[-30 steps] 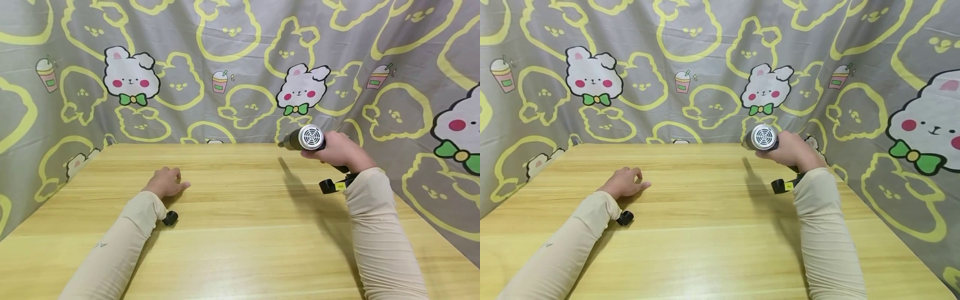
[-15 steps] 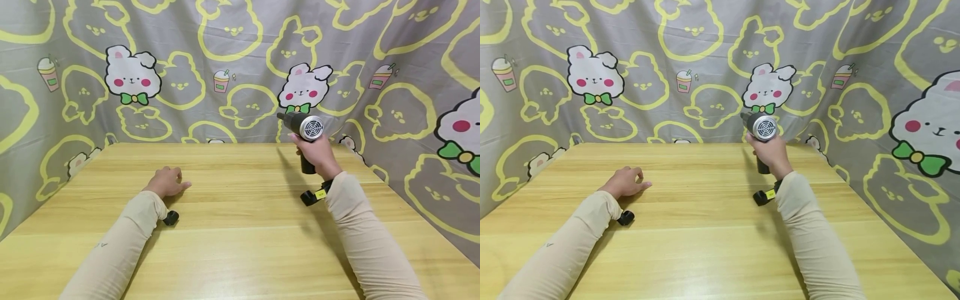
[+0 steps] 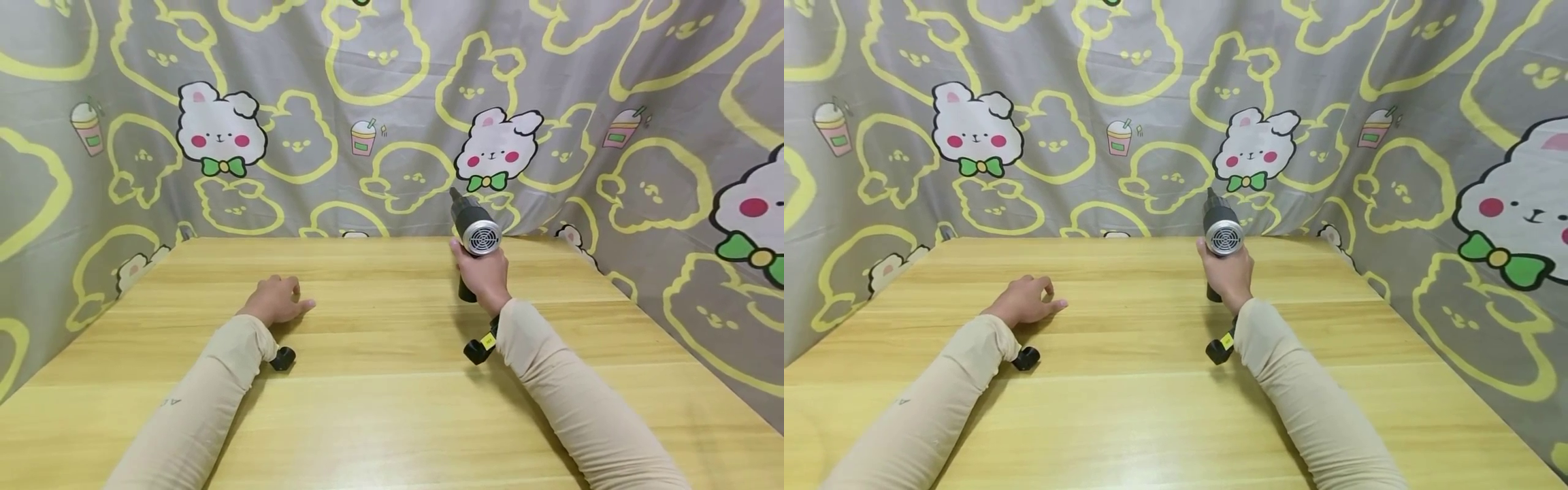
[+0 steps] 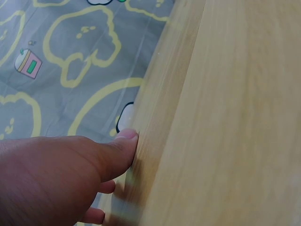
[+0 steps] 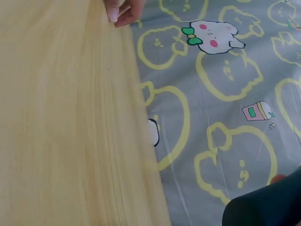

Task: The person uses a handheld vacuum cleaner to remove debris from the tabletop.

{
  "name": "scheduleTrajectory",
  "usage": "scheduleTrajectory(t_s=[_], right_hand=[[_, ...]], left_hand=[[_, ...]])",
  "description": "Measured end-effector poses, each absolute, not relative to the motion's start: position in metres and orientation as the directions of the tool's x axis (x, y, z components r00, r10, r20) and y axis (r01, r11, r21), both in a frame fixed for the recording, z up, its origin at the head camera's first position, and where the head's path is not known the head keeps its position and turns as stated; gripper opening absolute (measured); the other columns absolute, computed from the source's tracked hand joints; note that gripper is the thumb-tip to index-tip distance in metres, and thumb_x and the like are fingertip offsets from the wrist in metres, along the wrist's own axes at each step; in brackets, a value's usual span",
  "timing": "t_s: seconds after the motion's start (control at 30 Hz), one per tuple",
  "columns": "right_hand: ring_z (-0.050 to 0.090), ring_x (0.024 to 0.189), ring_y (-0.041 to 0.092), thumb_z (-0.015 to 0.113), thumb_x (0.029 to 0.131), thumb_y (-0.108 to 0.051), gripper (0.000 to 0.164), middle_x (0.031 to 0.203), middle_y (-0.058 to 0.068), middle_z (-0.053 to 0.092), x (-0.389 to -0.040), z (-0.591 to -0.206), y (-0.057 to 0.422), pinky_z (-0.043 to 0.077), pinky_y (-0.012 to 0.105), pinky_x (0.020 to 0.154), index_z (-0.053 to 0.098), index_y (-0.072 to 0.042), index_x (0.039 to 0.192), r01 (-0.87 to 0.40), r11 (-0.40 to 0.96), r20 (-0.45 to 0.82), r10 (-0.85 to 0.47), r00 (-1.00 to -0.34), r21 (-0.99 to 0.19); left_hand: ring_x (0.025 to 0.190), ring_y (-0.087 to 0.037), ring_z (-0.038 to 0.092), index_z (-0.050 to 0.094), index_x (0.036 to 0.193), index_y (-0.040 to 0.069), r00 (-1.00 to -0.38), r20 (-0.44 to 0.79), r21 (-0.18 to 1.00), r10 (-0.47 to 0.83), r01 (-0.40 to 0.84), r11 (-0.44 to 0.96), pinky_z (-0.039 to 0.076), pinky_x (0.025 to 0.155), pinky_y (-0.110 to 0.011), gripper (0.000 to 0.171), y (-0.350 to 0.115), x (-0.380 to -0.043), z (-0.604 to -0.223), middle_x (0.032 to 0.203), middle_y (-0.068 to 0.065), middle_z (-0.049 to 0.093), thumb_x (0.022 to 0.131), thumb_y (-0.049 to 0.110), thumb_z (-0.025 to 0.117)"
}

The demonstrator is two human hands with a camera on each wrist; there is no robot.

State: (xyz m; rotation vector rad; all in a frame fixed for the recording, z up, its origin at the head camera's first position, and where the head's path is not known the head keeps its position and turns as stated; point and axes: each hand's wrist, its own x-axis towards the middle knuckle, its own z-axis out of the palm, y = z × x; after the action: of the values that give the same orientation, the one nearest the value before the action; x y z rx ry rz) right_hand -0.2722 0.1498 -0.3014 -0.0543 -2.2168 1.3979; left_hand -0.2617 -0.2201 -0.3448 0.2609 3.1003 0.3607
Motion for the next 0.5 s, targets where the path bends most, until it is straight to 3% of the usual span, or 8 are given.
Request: scheduleTrajectory(t_s=[0.27,0.5], right_hand=[[0.061,0.053,0.011,0.07,0.08,-0.046,0.044,0.08,0.011,0.066,-0.2698,-0.3041,0.1503,0.05,0.037,0.077,0.061,-0.005,0.093,-0.233,0.469,0.402,0.301,-0.865,-0.852],[0.059,0.052,0.011,0.071,0.081,-0.044,0.04,0.069,0.006,0.064,-0.2719,-0.306,0.1513,0.05,0.037,0.075,0.061,-0.006,0.09,-0.228,0.462,0.386,0.282,-0.879,-0.857]], left_hand=[[0.106,-0.053,0.044,0.056,0.109,-0.001,-0.985,0.011,0.23,0.17,0.168,0.959,0.042,0.088,-0.062,0.05,-0.2183,-0.2603,-0.3463,0.114,-0.031,0.052,0.092,0.046,0.056],[0.106,-0.053,0.044,0.056,0.108,-0.001,-0.987,0.015,0.227,0.163,0.162,0.96,0.042,0.087,-0.062,0.049,-0.2181,-0.2574,-0.3428,0.114,-0.031,0.052,0.092,0.045,0.057]])
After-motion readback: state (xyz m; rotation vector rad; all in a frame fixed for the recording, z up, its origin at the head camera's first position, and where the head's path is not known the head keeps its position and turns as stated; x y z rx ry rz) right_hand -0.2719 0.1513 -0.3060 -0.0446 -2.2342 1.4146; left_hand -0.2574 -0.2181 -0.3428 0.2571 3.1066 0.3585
